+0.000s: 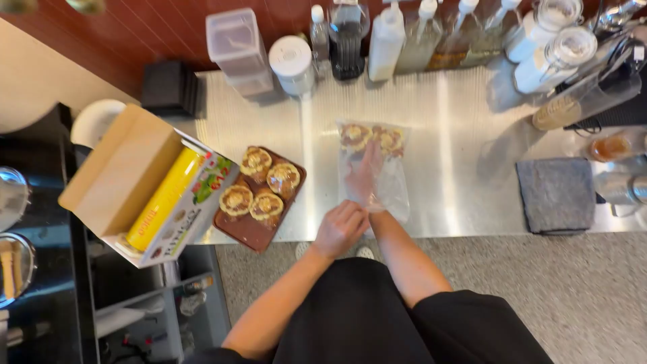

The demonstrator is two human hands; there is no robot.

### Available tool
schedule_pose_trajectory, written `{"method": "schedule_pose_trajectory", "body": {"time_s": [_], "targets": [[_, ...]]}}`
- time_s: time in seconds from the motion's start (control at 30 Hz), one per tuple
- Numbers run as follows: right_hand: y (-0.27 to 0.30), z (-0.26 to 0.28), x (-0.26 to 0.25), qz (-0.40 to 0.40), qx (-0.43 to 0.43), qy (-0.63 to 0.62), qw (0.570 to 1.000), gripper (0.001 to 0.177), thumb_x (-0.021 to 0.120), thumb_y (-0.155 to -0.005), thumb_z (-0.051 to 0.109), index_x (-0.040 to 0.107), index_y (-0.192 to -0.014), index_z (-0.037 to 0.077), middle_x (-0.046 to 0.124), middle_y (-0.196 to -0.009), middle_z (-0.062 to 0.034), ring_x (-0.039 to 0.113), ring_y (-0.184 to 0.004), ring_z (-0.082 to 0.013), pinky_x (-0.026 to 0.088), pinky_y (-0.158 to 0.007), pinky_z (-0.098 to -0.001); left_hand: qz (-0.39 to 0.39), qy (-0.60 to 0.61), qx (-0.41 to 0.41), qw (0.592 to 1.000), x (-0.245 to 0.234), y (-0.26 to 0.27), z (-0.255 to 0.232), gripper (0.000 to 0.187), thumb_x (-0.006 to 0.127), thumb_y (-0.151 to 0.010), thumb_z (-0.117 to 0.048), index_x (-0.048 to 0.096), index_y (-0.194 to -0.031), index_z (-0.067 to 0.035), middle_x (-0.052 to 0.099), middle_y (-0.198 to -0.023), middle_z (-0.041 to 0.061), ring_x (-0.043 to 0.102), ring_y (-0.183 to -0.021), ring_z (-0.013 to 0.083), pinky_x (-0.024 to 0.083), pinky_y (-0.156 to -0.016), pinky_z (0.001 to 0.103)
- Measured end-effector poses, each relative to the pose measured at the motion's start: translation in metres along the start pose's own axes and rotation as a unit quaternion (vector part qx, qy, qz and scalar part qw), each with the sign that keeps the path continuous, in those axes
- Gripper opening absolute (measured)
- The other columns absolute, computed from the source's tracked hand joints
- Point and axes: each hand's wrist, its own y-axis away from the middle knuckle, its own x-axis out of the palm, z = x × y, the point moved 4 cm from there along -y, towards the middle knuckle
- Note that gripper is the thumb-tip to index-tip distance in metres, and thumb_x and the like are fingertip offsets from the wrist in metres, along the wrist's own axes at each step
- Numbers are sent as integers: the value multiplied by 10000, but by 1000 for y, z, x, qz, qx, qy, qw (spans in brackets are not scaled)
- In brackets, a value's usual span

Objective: Wrapping cinnamon rolls with plastic film and placing them in a cardboard delivery box.

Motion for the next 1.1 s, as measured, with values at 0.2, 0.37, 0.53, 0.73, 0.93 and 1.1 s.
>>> {"method": "schedule_pose_trajectory", "body": {"time_s": [0.2,0.37,0.53,0.73,0.93,1.1], "targets": [[-24,20,-3,-10,-52,-48,997,910,741,-825,129,258,-1584,-12,311,-1579,-315,310,-1458,-486,265,-1210,-551,24,32,23,999,-8,-9,-1,136,749,-823,-1,614,-841,-3,583,-853,103,621,-799,279,533,-671,379],[-45,8,14,4,48,88,995,1060,856,-716,230,261,-1569,26,393,-1522,-226,285,-1420,-441,266,-1160,-560,28,29,26,999,-6,-2,13,135,748,-844,0,614,-836,-6,584,-853,90,618,-792,259,538,-672,370],[-46,1,17,31,105,178,978,1081,890,-691,311,287,-1558,80,431,-1527,-121,309,-1434,-368,232,-1189,-591,59,35,28,997,-11,1,20,128,747,-847,-24,620,-848,-8,583,-860,88,620,-792,256,537,-670,368],[-4,-8,7,-51,32,185,981,1199,950,-513,359,332,-1509,106,447,-1493,-156,398,-1346,-417,296,-1068,-609,91,40,19,995,-12,5,20,131,736,-856,-51,611,-839,-17,557,-843,94,615,-796,271,534,-683,389],[36,2,-23,-22,15,79,997,1139,877,-588,253,332,-1580,127,508,-1406,-148,494,-1322,-389,416,-1041,-514,104,50,-18,993,-10,9,21,114,732,-856,-41,622,-847,-16,573,-844,94,628,-783,279,534,-661,388],[85,5,-49,28,3,-6,1000,1039,846,-758,261,271,-1593,29,428,-1480,-261,418,-1349,-451,391,-1103,-528,66,40,-49,996,-13,10,20,113,732,-848,-20,619,-839,-26,593,-865,85,646,-807,269,552,-682,372]]}}
